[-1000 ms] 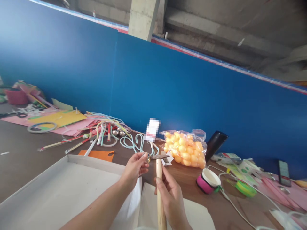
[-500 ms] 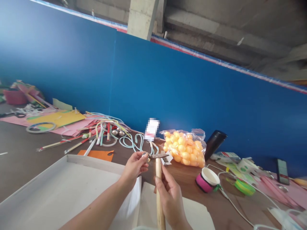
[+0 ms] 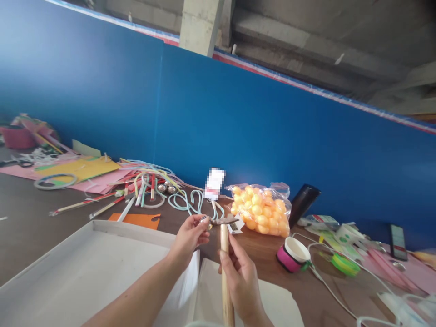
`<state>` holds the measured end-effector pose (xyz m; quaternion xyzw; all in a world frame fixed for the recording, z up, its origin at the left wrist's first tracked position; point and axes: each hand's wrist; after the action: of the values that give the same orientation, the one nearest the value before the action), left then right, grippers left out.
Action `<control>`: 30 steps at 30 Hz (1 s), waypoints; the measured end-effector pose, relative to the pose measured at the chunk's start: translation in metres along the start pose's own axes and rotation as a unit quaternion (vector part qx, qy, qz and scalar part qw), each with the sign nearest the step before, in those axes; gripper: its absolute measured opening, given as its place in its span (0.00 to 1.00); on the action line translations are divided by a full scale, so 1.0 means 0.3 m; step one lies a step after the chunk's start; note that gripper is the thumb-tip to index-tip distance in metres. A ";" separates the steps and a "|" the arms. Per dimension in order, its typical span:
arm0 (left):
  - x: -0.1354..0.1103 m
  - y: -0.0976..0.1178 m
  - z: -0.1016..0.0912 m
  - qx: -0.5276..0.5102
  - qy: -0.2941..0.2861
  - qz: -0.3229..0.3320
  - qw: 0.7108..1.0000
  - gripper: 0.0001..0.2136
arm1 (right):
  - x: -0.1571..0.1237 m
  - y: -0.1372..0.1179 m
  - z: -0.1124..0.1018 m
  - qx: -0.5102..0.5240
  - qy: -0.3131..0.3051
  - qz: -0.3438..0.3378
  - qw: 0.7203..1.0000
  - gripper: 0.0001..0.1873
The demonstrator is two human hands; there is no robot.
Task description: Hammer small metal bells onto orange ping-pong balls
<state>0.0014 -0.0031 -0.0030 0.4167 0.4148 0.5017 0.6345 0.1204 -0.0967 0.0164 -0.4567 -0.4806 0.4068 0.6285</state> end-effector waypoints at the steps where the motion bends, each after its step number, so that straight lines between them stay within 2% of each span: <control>1: 0.000 -0.001 0.000 -0.001 0.001 0.000 1.000 0.18 | -0.001 -0.002 0.001 0.001 0.001 -0.002 1.000 0.29; 4: 0.000 -0.002 0.001 -0.004 0.002 0.002 1.000 0.18 | -0.002 0.002 -0.003 0.005 0.014 -0.007 1.000 0.29; 8: 0.000 0.000 0.002 -0.010 0.006 0.002 1.000 0.19 | 0.002 0.011 -0.013 -0.001 -0.014 0.000 1.000 0.28; 12: -0.002 0.002 0.004 -0.017 0.009 0.001 1.000 0.18 | -0.001 0.000 -0.003 0.006 0.012 -0.001 1.000 0.30; 19: -0.007 0.007 0.006 -0.023 0.010 -0.005 1.000 0.18 | -0.002 0.000 0.001 0.009 0.012 -0.001 1.000 0.30; 24: -0.008 0.006 0.005 -0.022 0.014 -0.008 1.000 0.18 | -0.002 0.012 -0.010 0.000 -0.022 0.001 1.000 0.27; 27: -0.009 0.005 0.004 -0.023 0.013 -0.007 1.000 0.18 | -0.004 0.014 -0.009 -0.009 -0.005 -0.005 1.000 0.27; 30: -0.008 0.006 0.005 -0.022 0.015 -0.007 1.000 0.17 | -0.003 0.013 -0.010 -0.015 -0.014 0.000 1.000 0.26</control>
<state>0.0019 -0.0053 -0.0004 0.3919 0.4160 0.5127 0.6407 0.1229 -0.0972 0.0119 -0.4608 -0.4952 0.4060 0.6145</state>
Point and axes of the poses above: each hand's wrist, its own x-axis towards the middle knuckle, its own z-axis out of the palm, y = z × x, and after that the axes turned 14 degrees about x, right-handed
